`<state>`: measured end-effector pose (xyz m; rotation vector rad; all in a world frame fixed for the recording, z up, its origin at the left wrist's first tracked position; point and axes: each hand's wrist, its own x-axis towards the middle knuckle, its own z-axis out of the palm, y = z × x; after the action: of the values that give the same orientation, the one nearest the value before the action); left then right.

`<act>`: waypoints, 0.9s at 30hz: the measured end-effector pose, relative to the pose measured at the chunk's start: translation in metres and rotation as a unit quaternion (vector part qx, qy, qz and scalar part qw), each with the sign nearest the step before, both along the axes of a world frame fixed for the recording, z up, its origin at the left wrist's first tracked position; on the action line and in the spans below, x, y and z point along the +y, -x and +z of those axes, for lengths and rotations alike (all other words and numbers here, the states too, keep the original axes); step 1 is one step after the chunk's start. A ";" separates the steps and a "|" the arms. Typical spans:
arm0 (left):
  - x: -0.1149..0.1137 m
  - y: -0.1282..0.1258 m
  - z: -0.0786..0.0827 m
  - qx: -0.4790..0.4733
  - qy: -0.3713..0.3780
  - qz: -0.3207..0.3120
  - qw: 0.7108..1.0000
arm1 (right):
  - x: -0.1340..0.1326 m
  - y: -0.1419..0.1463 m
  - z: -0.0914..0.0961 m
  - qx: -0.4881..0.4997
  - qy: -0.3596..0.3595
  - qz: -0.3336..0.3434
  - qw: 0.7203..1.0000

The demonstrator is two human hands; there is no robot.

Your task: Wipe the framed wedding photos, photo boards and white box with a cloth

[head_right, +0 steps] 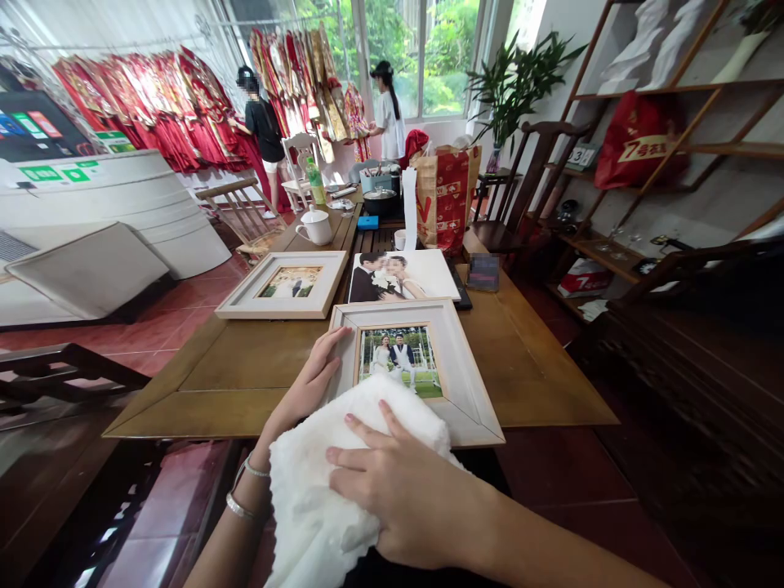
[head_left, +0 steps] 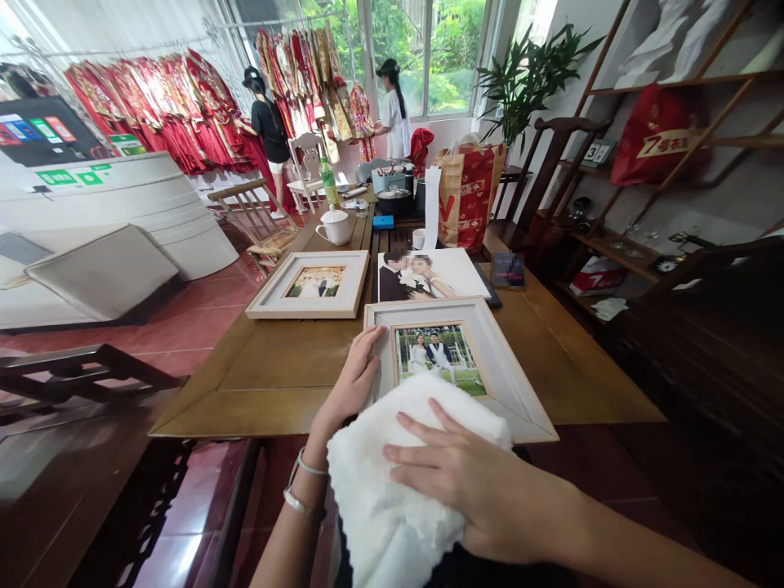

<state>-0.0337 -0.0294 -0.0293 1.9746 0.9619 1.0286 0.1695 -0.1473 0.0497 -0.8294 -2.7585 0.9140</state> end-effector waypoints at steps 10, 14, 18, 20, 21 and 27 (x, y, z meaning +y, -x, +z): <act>0.004 0.001 -0.002 0.031 -0.019 -0.002 0.999 | 0.026 -0.053 -0.009 -0.094 -0.134 -0.163 0.973; 0.002 0.000 0.000 0.035 -0.008 0.002 0.999 | 0.068 -0.063 -0.023 -0.112 -0.203 -0.191 0.954; 0.002 0.001 0.001 0.041 -0.004 -0.001 0.999 | 0.110 -0.065 -0.027 -0.136 -0.253 -0.224 0.931; 0.002 0.001 0.001 0.044 -0.008 -0.002 0.999 | 0.125 -0.065 -0.027 -0.142 -0.263 -0.226 0.927; 0.002 0.001 0.002 0.044 -0.009 -0.002 0.999 | 0.129 -0.065 -0.027 -0.143 -0.263 -0.222 0.928; 0.002 0.001 0.001 0.037 -0.007 -0.001 0.999 | 0.109 -0.074 -0.026 -0.114 -0.211 -0.169 0.956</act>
<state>-0.0342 -0.0274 -0.0284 2.0367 0.9953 0.9704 0.2433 -0.0385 0.0234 -1.3242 -2.7061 0.1650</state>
